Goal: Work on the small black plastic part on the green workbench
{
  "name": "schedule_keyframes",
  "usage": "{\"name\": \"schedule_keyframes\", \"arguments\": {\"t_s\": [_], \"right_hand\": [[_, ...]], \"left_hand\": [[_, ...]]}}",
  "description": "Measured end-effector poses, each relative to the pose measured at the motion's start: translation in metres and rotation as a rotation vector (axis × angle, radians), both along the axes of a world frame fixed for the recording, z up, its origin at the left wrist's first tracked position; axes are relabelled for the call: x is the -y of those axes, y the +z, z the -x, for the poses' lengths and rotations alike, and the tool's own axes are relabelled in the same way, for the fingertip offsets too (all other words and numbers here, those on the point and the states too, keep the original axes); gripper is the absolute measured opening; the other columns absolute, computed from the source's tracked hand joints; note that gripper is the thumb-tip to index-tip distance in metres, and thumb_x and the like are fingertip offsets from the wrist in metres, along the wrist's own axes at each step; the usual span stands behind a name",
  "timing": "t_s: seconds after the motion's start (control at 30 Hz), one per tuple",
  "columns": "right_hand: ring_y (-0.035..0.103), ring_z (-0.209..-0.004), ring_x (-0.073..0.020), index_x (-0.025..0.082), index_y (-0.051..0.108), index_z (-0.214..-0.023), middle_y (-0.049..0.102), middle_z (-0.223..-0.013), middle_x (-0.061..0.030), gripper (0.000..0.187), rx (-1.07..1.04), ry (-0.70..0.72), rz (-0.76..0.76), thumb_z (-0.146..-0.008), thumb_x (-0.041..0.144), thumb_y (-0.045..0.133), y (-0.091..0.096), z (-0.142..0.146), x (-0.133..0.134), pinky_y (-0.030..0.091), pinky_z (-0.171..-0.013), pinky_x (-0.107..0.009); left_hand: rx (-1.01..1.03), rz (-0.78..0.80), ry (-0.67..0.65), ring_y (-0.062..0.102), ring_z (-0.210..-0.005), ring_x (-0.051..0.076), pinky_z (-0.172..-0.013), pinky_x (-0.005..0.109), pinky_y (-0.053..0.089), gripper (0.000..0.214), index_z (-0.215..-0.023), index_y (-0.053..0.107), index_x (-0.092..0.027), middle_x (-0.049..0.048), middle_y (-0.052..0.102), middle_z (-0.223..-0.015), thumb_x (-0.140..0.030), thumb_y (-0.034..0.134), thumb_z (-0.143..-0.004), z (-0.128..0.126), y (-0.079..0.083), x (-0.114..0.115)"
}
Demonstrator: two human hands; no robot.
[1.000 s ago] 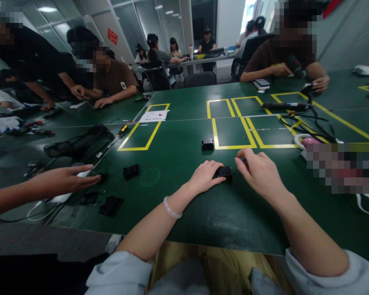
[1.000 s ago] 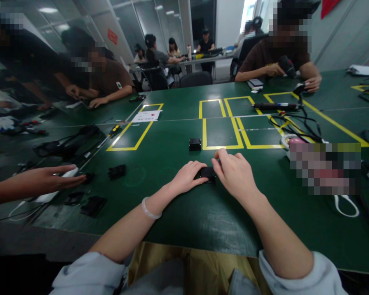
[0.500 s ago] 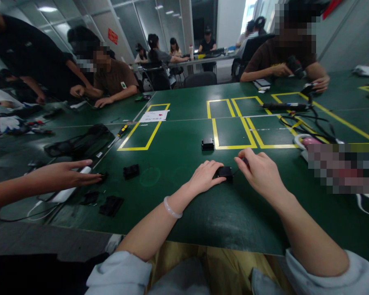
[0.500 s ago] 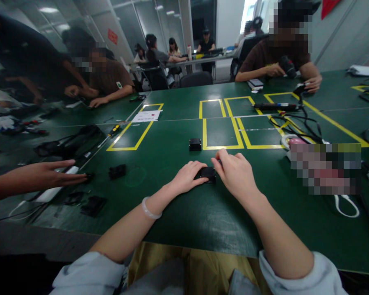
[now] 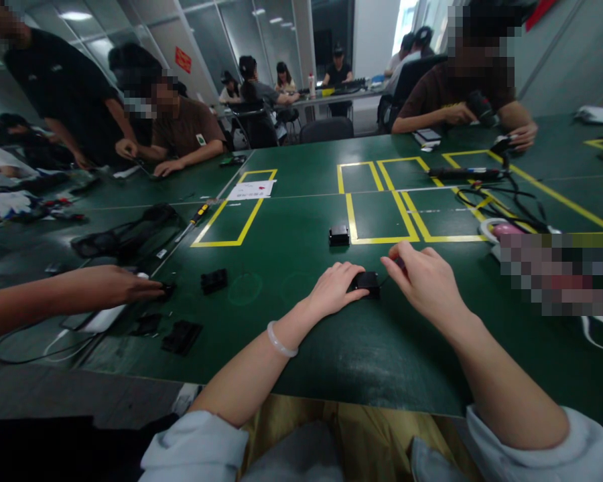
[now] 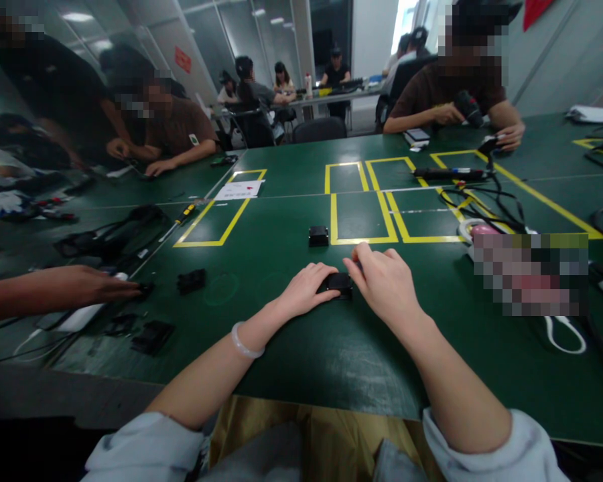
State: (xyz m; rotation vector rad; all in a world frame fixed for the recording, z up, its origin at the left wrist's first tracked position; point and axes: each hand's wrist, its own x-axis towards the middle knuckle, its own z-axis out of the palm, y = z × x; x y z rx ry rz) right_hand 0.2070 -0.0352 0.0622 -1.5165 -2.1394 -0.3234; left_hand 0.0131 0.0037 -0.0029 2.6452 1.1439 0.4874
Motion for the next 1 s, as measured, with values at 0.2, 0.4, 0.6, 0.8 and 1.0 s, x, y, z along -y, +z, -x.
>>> {"name": "schedule_keyframes", "arguments": {"t_s": [0.2,0.4,0.6,0.8,1.0], "right_hand": [[0.049,-0.061,-0.0162,0.018,0.051,-0.093,0.062,-0.072,-0.0025,0.017,0.012,-0.010,-0.027,-0.093,0.029,0.039,-0.0029,-0.0001,-0.0017,0.032,-0.065,-0.027],[0.050,-0.062,-0.0169,0.018,0.051,-0.092,0.062,-0.070,-0.0027,0.022,0.000,-0.004,-0.010,-0.094,0.036,0.039,-0.0004,0.0011,-0.0005,0.033,-0.065,-0.028],[0.050,-0.061,-0.0158,0.018,0.052,-0.092,0.063,-0.072,-0.0027,0.017,-0.007,-0.019,-0.007,-0.093,0.028,0.038,-0.0012,0.0006,-0.0015,0.032,-0.066,-0.027],[0.051,-0.062,-0.0161,0.018,0.051,-0.092,0.063,-0.071,-0.0027,0.018,0.014,-0.003,0.017,-0.093,0.031,0.038,0.0001,-0.0001,-0.0016,0.032,-0.069,-0.028],[0.049,-0.059,-0.0163,0.019,0.051,-0.089,0.063,-0.070,-0.0035,0.024,0.019,-0.017,0.013,-0.095,0.037,0.036,0.0000,-0.0006,-0.0030,0.032,-0.066,-0.028]], "left_hand": [[0.003,0.006,0.002,0.052,-0.099,0.022,-0.087,0.036,0.043,0.039,-0.116,0.049,-0.021,0.0057,0.056,-0.112,-0.049,0.053,-0.089,-0.0002,0.0000,0.0000],[0.007,-0.001,0.007,0.052,-0.100,0.022,-0.087,0.036,0.043,0.040,-0.117,0.049,-0.021,0.0057,0.056,-0.111,-0.048,0.054,-0.089,-0.0002,-0.0015,0.0003],[0.001,0.005,0.008,0.052,-0.100,0.022,-0.087,0.035,0.043,0.039,-0.117,0.050,-0.022,0.0055,0.056,-0.112,-0.048,0.053,-0.089,-0.0001,-0.0010,0.0004],[0.002,0.005,0.011,0.052,-0.099,0.022,-0.087,0.035,0.043,0.039,-0.117,0.049,-0.021,0.0050,0.056,-0.111,-0.047,0.054,-0.089,-0.0002,-0.0004,0.0006],[-0.001,0.002,0.010,0.052,-0.098,0.022,-0.086,0.035,0.043,0.040,-0.118,0.049,-0.021,0.0053,0.056,-0.112,-0.047,0.055,-0.088,-0.0004,0.0000,0.0004]]}}
